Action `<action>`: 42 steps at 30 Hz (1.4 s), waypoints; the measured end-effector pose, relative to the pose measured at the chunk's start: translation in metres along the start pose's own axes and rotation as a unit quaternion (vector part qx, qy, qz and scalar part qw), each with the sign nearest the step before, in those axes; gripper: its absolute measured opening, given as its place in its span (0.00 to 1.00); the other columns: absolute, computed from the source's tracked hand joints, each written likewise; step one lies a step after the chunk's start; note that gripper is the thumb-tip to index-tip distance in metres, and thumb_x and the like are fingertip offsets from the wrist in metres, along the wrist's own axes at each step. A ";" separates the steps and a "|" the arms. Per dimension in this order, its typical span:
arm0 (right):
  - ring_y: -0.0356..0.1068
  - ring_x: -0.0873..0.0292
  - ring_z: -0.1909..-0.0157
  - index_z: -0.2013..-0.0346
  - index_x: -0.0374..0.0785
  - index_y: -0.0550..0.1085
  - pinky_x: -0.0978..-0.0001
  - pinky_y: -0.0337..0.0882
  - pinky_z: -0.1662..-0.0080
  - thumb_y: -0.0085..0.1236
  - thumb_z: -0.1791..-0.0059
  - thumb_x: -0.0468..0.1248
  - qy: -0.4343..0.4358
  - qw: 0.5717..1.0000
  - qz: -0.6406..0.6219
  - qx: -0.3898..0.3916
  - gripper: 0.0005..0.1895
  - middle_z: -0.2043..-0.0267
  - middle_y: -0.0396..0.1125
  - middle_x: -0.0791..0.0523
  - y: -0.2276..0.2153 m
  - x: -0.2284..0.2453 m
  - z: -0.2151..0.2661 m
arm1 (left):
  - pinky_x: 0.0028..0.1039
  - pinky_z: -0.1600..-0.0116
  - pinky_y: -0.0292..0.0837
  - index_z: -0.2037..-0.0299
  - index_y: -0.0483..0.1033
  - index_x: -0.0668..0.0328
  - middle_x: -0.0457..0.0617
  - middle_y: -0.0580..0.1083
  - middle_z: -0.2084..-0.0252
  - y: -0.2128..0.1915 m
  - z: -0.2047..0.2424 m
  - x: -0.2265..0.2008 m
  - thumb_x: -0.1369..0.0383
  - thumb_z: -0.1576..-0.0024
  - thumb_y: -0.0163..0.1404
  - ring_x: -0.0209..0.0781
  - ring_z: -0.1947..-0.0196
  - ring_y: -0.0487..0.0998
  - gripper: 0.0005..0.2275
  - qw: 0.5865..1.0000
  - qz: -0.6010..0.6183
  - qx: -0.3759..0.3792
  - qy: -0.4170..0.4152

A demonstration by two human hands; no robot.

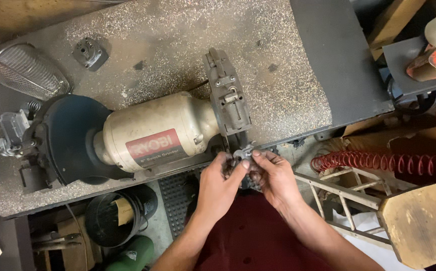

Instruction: The person grinds small metal components against a bench grinder wheel, rotating them to smooth edges and surfaces. They handle several parts one at a time, including a larger housing and a small cylindrical piece, then place them back on the workbench.

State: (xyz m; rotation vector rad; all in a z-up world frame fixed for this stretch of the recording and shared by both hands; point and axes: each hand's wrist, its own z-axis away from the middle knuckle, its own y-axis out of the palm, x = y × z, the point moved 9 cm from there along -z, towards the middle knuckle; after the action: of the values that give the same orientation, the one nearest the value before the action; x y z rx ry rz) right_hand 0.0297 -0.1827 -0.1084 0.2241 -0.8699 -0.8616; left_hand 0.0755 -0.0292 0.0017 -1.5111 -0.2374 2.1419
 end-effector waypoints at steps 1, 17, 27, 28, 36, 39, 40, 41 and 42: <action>0.68 0.65 0.75 0.64 0.34 0.77 0.79 0.67 0.75 0.62 0.48 0.30 -0.001 1.000 -0.001 -0.001 0.02 0.73 0.72 0.56 0.000 -0.001 -0.001 | 0.30 0.61 0.70 0.67 0.74 0.56 0.44 0.80 0.71 -0.002 0.000 -0.004 0.53 0.42 0.55 0.35 0.70 0.74 0.15 1.000 0.000 0.001 0.000; 0.72 0.55 0.76 0.65 0.30 0.76 0.74 0.66 0.75 0.61 0.48 0.31 0.031 0.999 0.034 0.023 0.05 0.73 0.74 0.46 0.006 -0.009 -0.002 | 0.26 0.66 0.68 0.69 0.73 0.53 0.42 0.77 0.80 -0.005 0.009 0.006 0.58 0.42 0.58 0.31 0.78 0.71 0.11 0.998 0.011 0.004 -0.068; 0.63 0.63 0.79 0.63 0.31 0.74 0.77 0.60 0.78 0.61 0.48 0.30 0.004 0.970 -0.036 0.241 0.04 0.73 0.68 0.51 0.057 0.013 0.052 | 0.31 0.57 0.77 0.54 0.76 0.56 0.46 0.79 0.60 -0.020 0.063 -0.005 0.57 0.44 0.61 0.43 0.63 0.83 0.15 0.965 -0.116 -0.030 0.233; 0.63 0.63 0.79 0.63 0.31 0.74 0.77 0.60 0.78 0.61 0.48 0.30 0.005 0.970 -0.035 0.241 0.04 0.73 0.68 0.51 0.055 0.011 0.055 | 0.31 0.57 0.77 0.54 0.76 0.56 0.46 0.79 0.60 -0.019 0.062 -0.006 0.57 0.44 0.61 0.43 0.63 0.83 0.15 0.965 -0.116 -0.030 0.232; 0.65 0.54 0.67 0.55 0.26 0.70 0.67 0.66 0.64 0.53 0.45 0.34 -0.016 0.951 -0.034 0.307 0.11 0.65 0.63 0.50 0.065 0.023 0.084 | 0.34 0.52 0.78 0.46 0.74 0.66 0.55 0.76 0.54 -0.024 0.082 -0.037 0.68 0.38 0.58 0.50 0.57 0.80 0.14 0.888 -0.172 -0.106 0.413; 0.65 0.58 0.60 0.42 0.22 0.70 0.67 0.70 0.57 0.58 0.46 0.35 -0.033 0.940 -0.014 0.340 0.22 0.58 0.69 0.49 0.073 0.033 0.099 | 0.35 0.56 0.80 0.44 0.72 0.62 0.52 0.75 0.51 -0.021 0.081 -0.037 0.62 0.42 0.64 0.48 0.56 0.80 0.21 0.895 -0.184 -0.089 0.396; 0.65 0.58 0.60 0.42 0.22 0.70 0.67 0.70 0.57 0.58 0.46 0.35 -0.034 0.940 -0.014 0.339 0.22 0.58 0.69 0.49 0.068 0.030 0.098 | 0.35 0.56 0.80 0.44 0.72 0.62 0.52 0.75 0.51 -0.021 0.081 -0.038 0.62 0.42 0.64 0.48 0.56 0.80 0.21 0.895 -0.183 -0.088 0.397; 0.68 0.59 0.60 0.47 0.24 0.72 0.69 0.70 0.57 0.58 0.46 0.34 -0.039 0.952 0.001 0.302 0.17 0.59 0.70 0.51 0.058 0.026 0.093 | 0.38 0.51 0.79 0.43 0.72 0.64 0.57 0.73 0.50 -0.017 0.080 -0.039 0.62 0.42 0.63 0.53 0.53 0.79 0.21 0.900 -0.174 -0.054 0.396; 0.70 0.61 0.60 0.53 0.27 0.73 0.71 0.70 0.56 0.59 0.46 0.33 -0.045 0.963 0.017 0.265 0.12 0.61 0.71 0.53 0.047 0.024 0.088 | 0.42 0.46 0.79 0.42 0.72 0.65 0.61 0.71 0.49 -0.012 0.079 -0.039 0.62 0.41 0.61 0.58 0.51 0.78 0.22 0.904 -0.165 -0.020 0.395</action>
State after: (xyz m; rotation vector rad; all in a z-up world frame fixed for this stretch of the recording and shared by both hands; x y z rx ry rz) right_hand -0.0008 -0.1556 -0.0145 0.6383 -1.1782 -0.5957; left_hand 0.0164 -0.0268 0.0683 -2.0508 -0.2228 1.1454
